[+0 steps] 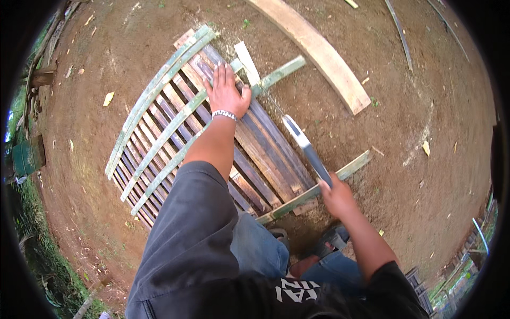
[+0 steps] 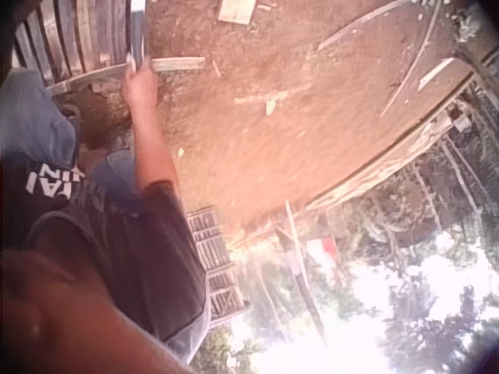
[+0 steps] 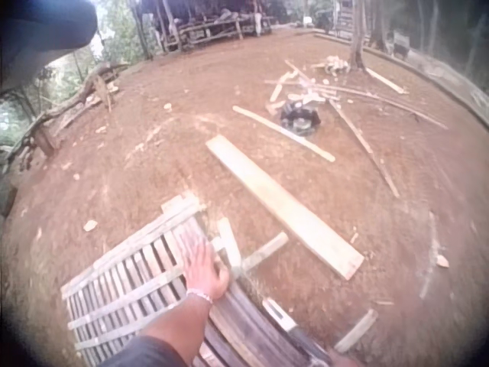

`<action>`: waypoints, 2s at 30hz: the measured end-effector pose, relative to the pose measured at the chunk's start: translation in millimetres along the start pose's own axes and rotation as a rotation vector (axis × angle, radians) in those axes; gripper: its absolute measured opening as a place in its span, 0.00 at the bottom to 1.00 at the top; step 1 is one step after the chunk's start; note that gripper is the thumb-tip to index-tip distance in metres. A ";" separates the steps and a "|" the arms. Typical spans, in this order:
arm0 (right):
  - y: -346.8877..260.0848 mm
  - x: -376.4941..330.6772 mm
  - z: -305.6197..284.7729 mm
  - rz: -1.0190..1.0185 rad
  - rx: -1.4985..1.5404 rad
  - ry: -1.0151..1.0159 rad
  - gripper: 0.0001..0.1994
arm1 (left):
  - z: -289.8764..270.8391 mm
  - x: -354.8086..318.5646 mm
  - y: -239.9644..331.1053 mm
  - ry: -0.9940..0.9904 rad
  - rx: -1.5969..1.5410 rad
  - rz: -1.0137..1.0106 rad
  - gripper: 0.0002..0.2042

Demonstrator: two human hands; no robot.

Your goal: The person uses a hand saw to cut a wooden slat on a wooden pallet frame. They position the saw, cut through the wood, and then remove the cut piece.

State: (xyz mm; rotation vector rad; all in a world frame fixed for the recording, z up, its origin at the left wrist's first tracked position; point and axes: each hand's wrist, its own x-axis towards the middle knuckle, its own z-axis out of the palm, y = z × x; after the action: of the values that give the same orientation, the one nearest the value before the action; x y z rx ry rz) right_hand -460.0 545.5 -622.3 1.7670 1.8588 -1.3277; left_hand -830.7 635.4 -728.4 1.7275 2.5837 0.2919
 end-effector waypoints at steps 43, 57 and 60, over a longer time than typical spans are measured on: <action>141.5 -183.4 52.6 0.080 0.927 0.271 0.15 | -25.7 -57.0 113.7 -0.687 0.281 0.774 0.16; 196.7 -210.1 50.3 0.149 0.917 0.271 0.13 | -40.8 -79.5 119.8 -0.093 -0.581 0.286 0.14; 187.5 -217.8 50.6 0.125 0.924 0.226 0.14 | -63.1 -99.0 81.5 -0.272 -0.410 0.456 0.12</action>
State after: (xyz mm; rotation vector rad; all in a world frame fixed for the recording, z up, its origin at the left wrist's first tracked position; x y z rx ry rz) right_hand -262.6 335.9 -574.9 2.4685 1.2324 -2.2235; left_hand -725.4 565.6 -661.5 1.9967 1.7725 0.5084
